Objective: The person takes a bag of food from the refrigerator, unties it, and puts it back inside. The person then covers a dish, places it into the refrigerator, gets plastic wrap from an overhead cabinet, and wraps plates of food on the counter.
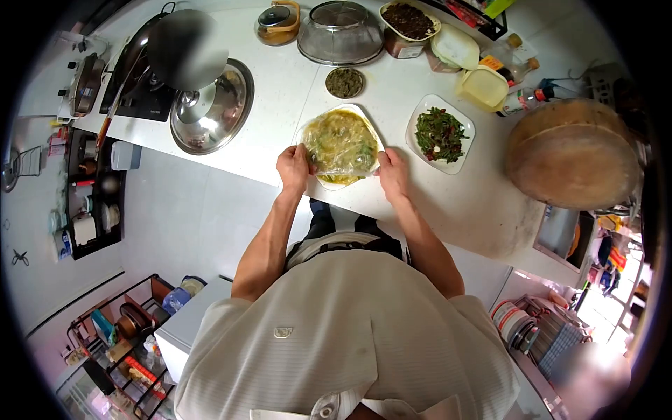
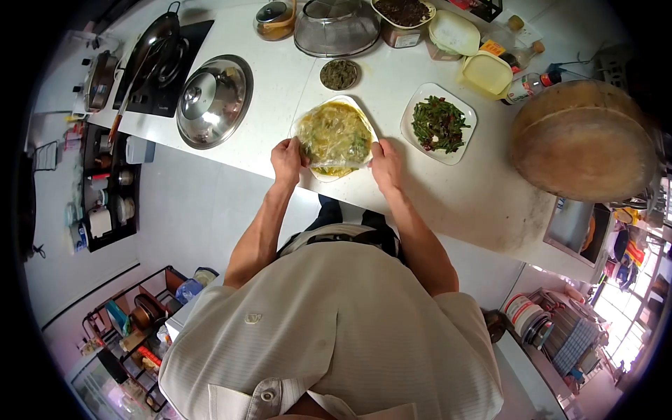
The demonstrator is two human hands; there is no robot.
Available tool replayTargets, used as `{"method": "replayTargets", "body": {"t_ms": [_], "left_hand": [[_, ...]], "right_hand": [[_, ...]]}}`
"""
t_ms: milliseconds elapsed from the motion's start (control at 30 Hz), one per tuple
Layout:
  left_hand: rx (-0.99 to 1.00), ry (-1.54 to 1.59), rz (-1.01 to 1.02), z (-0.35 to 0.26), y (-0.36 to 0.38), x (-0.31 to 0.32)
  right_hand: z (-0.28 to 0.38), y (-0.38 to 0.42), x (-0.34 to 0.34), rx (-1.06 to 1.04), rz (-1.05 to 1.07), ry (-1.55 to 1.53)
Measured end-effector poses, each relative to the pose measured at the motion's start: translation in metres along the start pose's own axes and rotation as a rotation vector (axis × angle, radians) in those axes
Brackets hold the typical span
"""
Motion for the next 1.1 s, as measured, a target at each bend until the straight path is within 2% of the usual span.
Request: {"method": "replayTargets", "body": {"t_ms": [33,100,300,367,500,567,700,767,1033,1100], "left_hand": [[-0.026,-0.001,0.017,0.003,-0.003,-0.001],[-0.053,-0.002,0.027,0.007,-0.007,-0.003],[-0.183,0.363,0.096,0.014,0.001,-0.016],[-0.144,0.47,0.238,0.026,0.003,-0.022],[-0.211,0.579,0.189,0.015,0.03,-0.023],[-0.319,0.74,0.117,0.012,0.038,-0.022],[-0.297,0.772,0.114,0.019,0.041,-0.021],[-0.293,0.801,0.216,0.025,0.042,-0.021],[-0.263,0.876,0.166,0.019,0.076,-0.01],[-0.26,0.883,0.126,0.021,0.08,-0.008]], "right_hand": [[-0.001,-0.004,-0.002,0.001,0.005,-0.001],[0.004,-0.008,-0.004,-0.01,0.052,0.187],[0.013,-0.003,0.003,0.022,-0.004,0.125],[0.014,-0.003,0.002,0.015,-0.002,0.142],[0.013,-0.007,0.002,-0.032,-0.012,0.167],[0.015,-0.007,0.001,-0.016,-0.001,0.177],[0.017,-0.006,0.001,-0.027,0.003,0.169],[0.017,-0.006,0.002,-0.037,-0.009,0.168],[0.018,-0.013,0.002,0.033,0.001,0.189],[0.006,-0.023,0.004,-0.041,-0.024,0.274]]}}
Point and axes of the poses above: each hand's wrist, its own y-axis away from the middle knuckle, its own x-axis out of the palm, z = x × y, the point moved 2 cm from there along -y, towards the middle knuckle, and after that the axes turned 4 degrees about x, right-handed, at the moved point
